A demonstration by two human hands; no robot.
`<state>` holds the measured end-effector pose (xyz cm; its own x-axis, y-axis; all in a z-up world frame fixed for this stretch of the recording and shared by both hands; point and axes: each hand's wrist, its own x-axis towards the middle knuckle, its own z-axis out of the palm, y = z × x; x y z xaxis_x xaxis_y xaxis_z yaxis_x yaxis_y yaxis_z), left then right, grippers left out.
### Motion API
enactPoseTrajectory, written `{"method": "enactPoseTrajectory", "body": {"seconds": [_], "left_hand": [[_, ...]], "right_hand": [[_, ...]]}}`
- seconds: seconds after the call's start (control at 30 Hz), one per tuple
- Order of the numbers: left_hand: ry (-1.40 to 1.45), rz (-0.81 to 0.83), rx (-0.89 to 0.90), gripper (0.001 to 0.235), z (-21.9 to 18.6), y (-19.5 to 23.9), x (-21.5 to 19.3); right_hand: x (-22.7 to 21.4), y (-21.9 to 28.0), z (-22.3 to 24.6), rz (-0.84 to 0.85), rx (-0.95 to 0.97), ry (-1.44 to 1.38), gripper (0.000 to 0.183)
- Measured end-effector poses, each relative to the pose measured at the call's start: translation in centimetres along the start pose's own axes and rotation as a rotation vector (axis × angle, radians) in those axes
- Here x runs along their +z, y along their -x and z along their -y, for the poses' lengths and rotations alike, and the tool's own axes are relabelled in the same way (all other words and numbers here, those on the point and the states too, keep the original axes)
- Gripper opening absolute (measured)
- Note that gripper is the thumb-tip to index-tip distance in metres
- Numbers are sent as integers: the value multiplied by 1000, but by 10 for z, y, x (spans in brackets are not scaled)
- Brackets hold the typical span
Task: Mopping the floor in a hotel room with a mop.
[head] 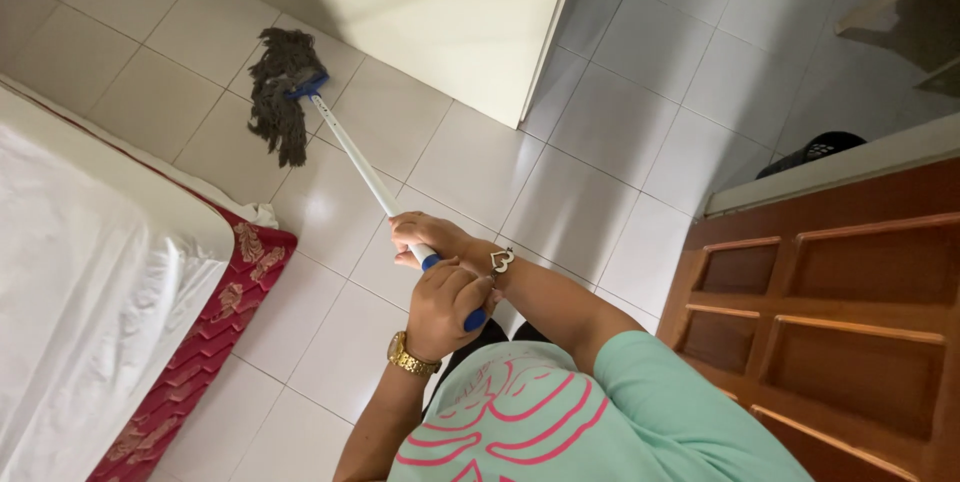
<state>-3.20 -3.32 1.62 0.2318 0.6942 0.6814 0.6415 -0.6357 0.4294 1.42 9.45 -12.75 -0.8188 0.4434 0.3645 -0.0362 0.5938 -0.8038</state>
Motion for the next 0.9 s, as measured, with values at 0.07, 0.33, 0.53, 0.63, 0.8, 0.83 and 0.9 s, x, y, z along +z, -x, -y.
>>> {"method": "enactPoseTrajectory", "body": {"seconds": [0.07,0.33,0.53,0.63,0.8,0.83,0.9], "left_hand": [[11,-14,16,23,-10,4,-9],[48,-23,78,21,-88,12,-37],[145,8,233,24,-184,18,-50],[192,21,310,28,-228,35,-46],[243,62,324,29,-259,65,-37],[196,-6,305,27,-258,73,-34],[133,-83,276,26,-251,88,-31]], "right_hand": [[1,3,22,11,34,17,31],[-9,42,117,47,61,93,29],[-13,117,211,42,71,140,27],[-12,160,254,37,91,157,28],[17,199,265,-63,60,152,30],[25,200,255,-86,21,130,31],[38,196,235,-93,-27,99,31]]}}
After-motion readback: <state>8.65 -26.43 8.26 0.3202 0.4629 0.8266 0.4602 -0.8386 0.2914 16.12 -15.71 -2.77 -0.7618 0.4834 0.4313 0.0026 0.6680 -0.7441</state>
